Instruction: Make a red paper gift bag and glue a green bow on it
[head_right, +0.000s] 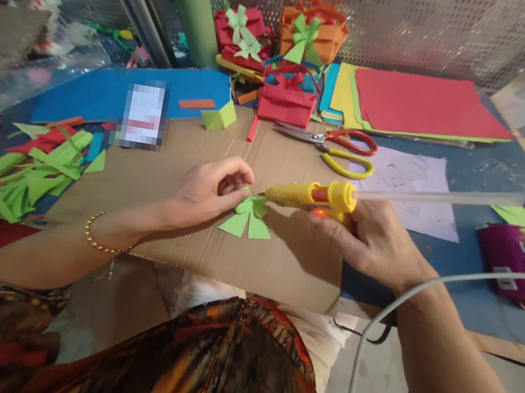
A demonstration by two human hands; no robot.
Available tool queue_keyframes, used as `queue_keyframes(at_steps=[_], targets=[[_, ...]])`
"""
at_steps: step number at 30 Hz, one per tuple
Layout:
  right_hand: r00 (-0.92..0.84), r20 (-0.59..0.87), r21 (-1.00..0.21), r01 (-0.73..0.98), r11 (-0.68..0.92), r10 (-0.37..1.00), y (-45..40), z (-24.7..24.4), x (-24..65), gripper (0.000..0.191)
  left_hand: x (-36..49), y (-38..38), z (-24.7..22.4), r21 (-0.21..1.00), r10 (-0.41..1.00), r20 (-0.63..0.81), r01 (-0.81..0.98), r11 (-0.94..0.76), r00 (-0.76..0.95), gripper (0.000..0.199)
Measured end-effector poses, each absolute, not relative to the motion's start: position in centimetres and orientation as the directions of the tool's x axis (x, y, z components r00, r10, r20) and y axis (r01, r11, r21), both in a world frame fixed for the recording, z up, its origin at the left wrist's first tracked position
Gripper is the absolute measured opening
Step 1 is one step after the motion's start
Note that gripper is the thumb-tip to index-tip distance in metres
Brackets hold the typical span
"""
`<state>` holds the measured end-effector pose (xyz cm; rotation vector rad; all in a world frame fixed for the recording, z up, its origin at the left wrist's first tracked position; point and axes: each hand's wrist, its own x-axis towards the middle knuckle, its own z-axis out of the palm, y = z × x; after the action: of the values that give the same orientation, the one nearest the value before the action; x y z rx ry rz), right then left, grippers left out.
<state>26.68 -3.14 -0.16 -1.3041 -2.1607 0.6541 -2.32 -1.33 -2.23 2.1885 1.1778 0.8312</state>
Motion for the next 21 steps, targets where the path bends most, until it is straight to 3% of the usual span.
queue_keyframes(at_steps=[6,11,13,17,21], targets=[[-0.196,0.266,-0.517,0.797,0.311,0.944,-2.5,-0.5,26.4,0.059,-3.8,0.6,-1.6,0.772,0.879,0.381,0.424,-0.474,0.288,0.011],[-0.323,0.391,-0.399,0.785,0.475,0.862,-2.5,-0.4,25.8,0.030,-4.7,2.7,-1.2,0.888,0.917,0.328,0.256,-0.382,0.228,0.013],[-0.338,0.390,-0.417,0.765,0.491,0.857,-2.6,-0.4,25.9,0.031,-4.6,3.1,-1.2,0.932,0.938,0.264,0.191,-0.308,0.224,0.013],[-0.233,0.397,-0.494,0.761,0.420,0.888,-2.3,-0.3,26.5,0.054,-4.2,3.5,-1.3,0.964,0.959,0.200,0.132,-0.229,0.202,0.013],[-0.092,0.447,-0.567,0.740,0.362,0.890,-1.3,1.5,26.5,0.038,-4.0,4.8,-0.2,0.941,0.950,0.247,0.186,-0.282,0.189,0.013]])
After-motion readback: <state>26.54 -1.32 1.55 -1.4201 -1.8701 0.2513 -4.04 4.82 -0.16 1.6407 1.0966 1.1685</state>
